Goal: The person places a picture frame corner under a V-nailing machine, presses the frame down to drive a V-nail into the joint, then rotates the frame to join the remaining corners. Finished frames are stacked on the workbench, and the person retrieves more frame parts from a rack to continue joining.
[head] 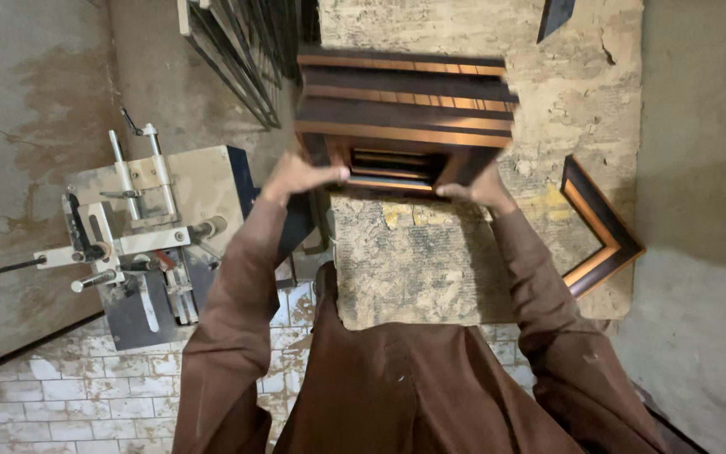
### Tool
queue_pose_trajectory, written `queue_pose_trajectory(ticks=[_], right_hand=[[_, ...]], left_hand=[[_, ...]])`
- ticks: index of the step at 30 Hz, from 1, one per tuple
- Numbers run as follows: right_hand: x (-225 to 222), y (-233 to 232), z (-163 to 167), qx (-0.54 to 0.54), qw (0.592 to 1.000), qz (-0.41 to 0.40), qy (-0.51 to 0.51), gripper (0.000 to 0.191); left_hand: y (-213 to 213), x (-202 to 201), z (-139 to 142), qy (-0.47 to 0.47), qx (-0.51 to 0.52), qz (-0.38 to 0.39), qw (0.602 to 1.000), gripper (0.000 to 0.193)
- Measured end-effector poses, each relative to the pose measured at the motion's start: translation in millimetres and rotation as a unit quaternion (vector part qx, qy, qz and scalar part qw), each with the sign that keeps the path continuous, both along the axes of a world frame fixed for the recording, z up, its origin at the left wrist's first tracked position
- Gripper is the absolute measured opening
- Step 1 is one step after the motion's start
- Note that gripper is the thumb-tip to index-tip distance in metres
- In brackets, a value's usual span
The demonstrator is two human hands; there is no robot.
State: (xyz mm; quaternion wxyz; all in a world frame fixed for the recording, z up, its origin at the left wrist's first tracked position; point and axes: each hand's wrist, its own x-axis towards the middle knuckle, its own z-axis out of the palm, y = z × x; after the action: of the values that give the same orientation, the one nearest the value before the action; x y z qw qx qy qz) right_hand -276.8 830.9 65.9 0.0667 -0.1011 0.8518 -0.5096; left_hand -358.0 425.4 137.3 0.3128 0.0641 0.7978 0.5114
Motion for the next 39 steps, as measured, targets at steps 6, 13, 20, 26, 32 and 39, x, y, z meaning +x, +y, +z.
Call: queue_pose_trajectory(ticks=[6,13,20,26,32,39], right_hand=[[77,7,6,-0.045,0.993,0.103,0.045,0.105],[78,-37,26,-0.260,0.954,-0.108,0.104,0.093],[80,-31,23,-0.160,0.979,-0.022,0.124,0.068],[62,-11,-3,-0.100,0.989,0.075,0.077,0.046],[125,17,-2,-0.176,0.968,0.021,-0.176,0.049],[211,-138,23,-0.308,0.891,0.025,-0.332,0.080]], left_hand=[[6,63,-7,0.275,0.280,-0.056,0.918,0.149],[9,96,-41,0.214,0.301,-0.067,0.927,0.135],[-2,86,-65,0.148,0.247,-0.087,0.954,0.129],[8,73,-32,0.331,0.067,-0.114,0.934,0.126],[-19,174,11,0.276,0.156,0.046,0.947,0.122],[-108,382,25,-0.061,0.346,0.421,0.836,0.063]])
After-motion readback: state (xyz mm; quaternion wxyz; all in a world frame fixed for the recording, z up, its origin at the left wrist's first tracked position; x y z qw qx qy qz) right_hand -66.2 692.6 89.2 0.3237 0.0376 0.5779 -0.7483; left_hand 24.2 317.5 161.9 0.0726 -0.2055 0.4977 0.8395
